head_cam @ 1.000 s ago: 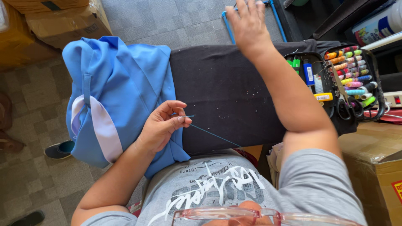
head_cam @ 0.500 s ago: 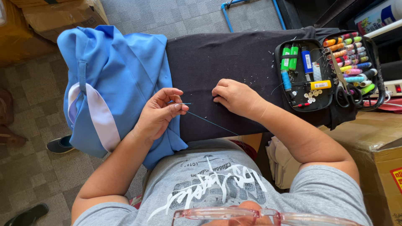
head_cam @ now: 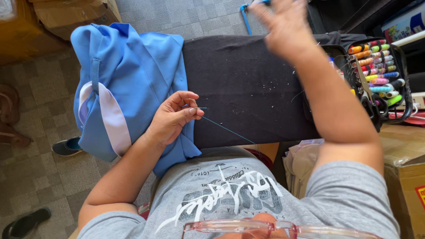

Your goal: The person prepares a needle and thread, then sews a button onto a blue garment. They thread the needle, cut the thread, and stitch the button in place on the fabric.

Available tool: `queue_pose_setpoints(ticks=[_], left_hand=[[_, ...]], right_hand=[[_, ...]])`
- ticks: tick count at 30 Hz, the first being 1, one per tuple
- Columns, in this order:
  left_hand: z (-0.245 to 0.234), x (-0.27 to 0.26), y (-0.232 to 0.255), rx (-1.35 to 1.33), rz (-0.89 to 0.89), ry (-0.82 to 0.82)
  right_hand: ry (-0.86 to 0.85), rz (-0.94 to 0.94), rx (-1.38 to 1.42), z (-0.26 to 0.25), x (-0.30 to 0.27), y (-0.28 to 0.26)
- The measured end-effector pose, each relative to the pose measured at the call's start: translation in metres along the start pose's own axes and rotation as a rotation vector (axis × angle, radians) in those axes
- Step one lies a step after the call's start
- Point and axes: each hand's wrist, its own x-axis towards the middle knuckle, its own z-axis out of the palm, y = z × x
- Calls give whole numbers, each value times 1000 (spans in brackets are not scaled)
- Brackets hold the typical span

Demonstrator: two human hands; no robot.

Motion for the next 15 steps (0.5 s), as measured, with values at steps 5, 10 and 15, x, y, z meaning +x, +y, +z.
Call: queue_pose_setpoints(ticks=[5, 10, 15], left_hand=[[-2, 2, -2, 11, -8, -15], [-2, 2, -3, 14, -6, -8], [-1, 2, -1, 20, -2, 6]], right_hand=[[-427, -57, 1146, -18, -17, -102], [-411, 80, 1072, -27, -20, -143], [-254, -72, 956, -23, -33, -152]])
